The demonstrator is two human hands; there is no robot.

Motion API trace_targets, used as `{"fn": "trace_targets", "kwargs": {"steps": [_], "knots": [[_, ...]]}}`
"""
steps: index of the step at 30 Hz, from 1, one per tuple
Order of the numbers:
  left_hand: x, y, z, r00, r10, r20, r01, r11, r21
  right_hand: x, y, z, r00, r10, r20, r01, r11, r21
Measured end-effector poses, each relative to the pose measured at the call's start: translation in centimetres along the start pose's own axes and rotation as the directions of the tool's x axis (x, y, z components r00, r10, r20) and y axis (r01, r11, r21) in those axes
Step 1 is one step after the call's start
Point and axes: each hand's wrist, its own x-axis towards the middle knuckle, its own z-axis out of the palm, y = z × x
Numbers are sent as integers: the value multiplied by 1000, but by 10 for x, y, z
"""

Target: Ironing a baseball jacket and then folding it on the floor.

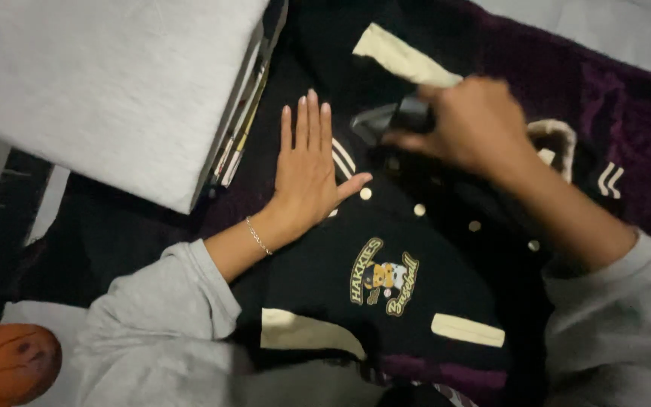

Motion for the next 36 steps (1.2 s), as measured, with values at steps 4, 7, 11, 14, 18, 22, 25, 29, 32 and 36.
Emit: {"fn": "trace_targets", "kwargs": {"steps": [4, 7, 11, 14, 18, 22, 25, 29, 32, 36], "knots": [[-2, 1, 3, 998, -38, 44, 38, 999, -6, 2, -7, 7, 977, -204, -56, 199, 976, -93], [-1, 0, 4, 999, -38, 33, 37, 999, 14, 9, -6, 15, 994, -58, -93, 52, 997, -59], [2, 0, 1, 998, -40, 54, 35, 996, 87, 4, -5, 11, 994, -46, -102, 50, 998, 40], [4, 0, 0, 997, -45, 68, 40, 996, 74, -10, 15, 9, 964, -264, -3, 262, 957, -122], [-3, -1, 6, 997, -23, 77, 18, 998, 59, -31, 62, 9, 962, -182, 202, 224, 953, -205], [1, -4, 6, 1000, 1, 29, -2, 999, 43, -40, 114, 27, 948, -212, 237, 288, 889, -356], [2, -4, -2, 999, 32, 32, -32, 999, -7, -47, 122, 35, 885, -423, 196, 465, 835, -294], [7, -6, -10, 971, 230, -69, -236, 966, -105, -41, 98, 33, 822, -559, 104, 562, 771, -298], [6, -8, -6, 931, 362, -51, -366, 924, -112, -37, 72, 20, 860, -509, -38, 486, 839, -245], [11, -15, 1, 936, 353, -13, -348, 917, -196, -31, 62, 7, 858, -434, 275, 509, 792, -337]]}}
